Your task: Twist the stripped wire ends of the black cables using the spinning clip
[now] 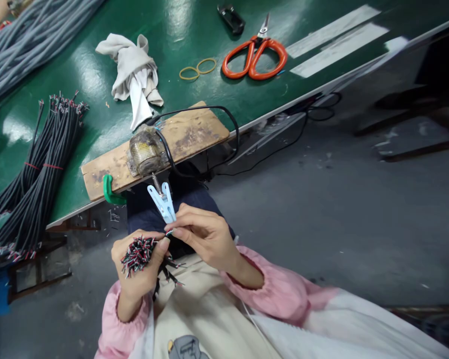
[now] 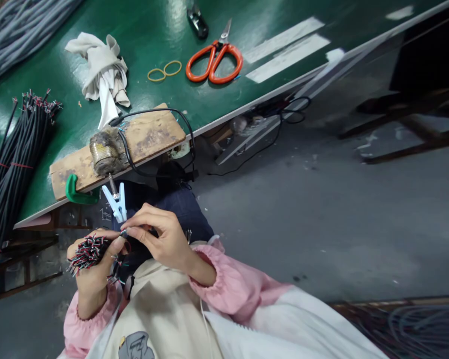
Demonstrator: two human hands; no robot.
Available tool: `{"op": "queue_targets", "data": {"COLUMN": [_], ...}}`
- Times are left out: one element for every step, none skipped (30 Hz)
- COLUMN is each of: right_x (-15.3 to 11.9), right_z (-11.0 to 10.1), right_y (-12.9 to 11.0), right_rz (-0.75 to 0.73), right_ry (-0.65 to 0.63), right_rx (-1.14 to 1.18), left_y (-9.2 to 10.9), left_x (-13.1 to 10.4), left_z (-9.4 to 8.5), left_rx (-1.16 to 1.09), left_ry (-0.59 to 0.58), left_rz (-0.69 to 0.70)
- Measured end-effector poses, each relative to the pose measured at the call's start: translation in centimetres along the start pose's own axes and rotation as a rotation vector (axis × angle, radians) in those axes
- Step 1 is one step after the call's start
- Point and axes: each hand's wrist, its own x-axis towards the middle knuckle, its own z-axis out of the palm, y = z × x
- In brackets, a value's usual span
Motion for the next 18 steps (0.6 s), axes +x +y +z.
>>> {"op": "queue_targets", "data": {"right_x": [0.02, 0.02, 0.01, -0.01, -0.04, -0.07, -0.09, -0.11, -0.12, -0.12, -0.11, -0.1, -0.08, -0.06, -0.05, -0.05, -0.07, -0.1], "right_z": [0.06, 0.1, 0.12, 0.13, 0.11, 0.09, 0.08, 0.07, 0.07, 0.08, 0.09, 0.11, 0.13, 0.15, 0.17, 0.19, 0.21, 0.25], "right_y": [0.0, 0.01, 0.03, 0.07, 0.12, 0.18, 0.25, 0.31, 0.37, 0.41, 0.43, 0.42, 0.39, 0.34, 0.27, 0.19, 0.1, 0.01], "right_rz": [-0.022, -0.044, -0.064, -0.086, -0.105, -0.12, -0.129, -0.131, -0.125, -0.112, -0.098, -0.09, -0.087, -0.089, -0.096, -0.104, -0.112, -0.114], "right_ry": [0.008, 0.015, 0.021, 0.022, 0.018, 0.011, 0.002, -0.006, -0.01, -0.011, -0.009, -0.006, -0.003, -0.001, 0.001, 0.002, 0.006, 0.011], "right_rx": [-0.008, -0.015, -0.019, -0.017, -0.01, -0.002, 0.003, 0.004, 0.003, -0.001, -0.003, -0.003, -0.003, -0.005, -0.012, -0.023, -0.037, -0.05], "left_y": [-0.04, -0.08, -0.11, -0.13, -0.14, -0.13, -0.11, -0.09, -0.06, -0.02, 0.02, 0.07, 0.12, 0.17, 0.23, 0.3, 0.37, 0.44], "left_x": [-0.02, -0.03, -0.05, -0.06, -0.07, -0.07, -0.06, -0.05, -0.04, -0.02, 0.0, 0.02, 0.04, 0.06, 0.08, 0.1, 0.13, 0.16], "left_z": [0.0, 0.02, 0.04, 0.06, 0.08, 0.1, 0.12, 0.12, 0.13, 0.13, 0.13, 0.13, 0.14, 0.16, 0.18, 0.21, 0.24, 0.28], "left_rx": [-0.008, -0.014, -0.018, -0.02, -0.022, -0.023, -0.024, -0.022, -0.019, -0.013, -0.008, -0.004, -0.002, -0.001, -0.001, -0.001, -0.001, -0.001], "left_ry": [0.001, 0.003, 0.003, 0.004, 0.006, 0.009, 0.011, 0.011, 0.009, 0.002, -0.007, -0.013, -0.018, -0.02, -0.02, -0.019, -0.017, -0.011], "left_rz": [0.002, 0.002, -0.001, -0.005, -0.008, -0.011, -0.016, -0.021, -0.027, -0.034, -0.041, -0.045, -0.048, -0.049, -0.051, -0.052, -0.054, -0.056]}}
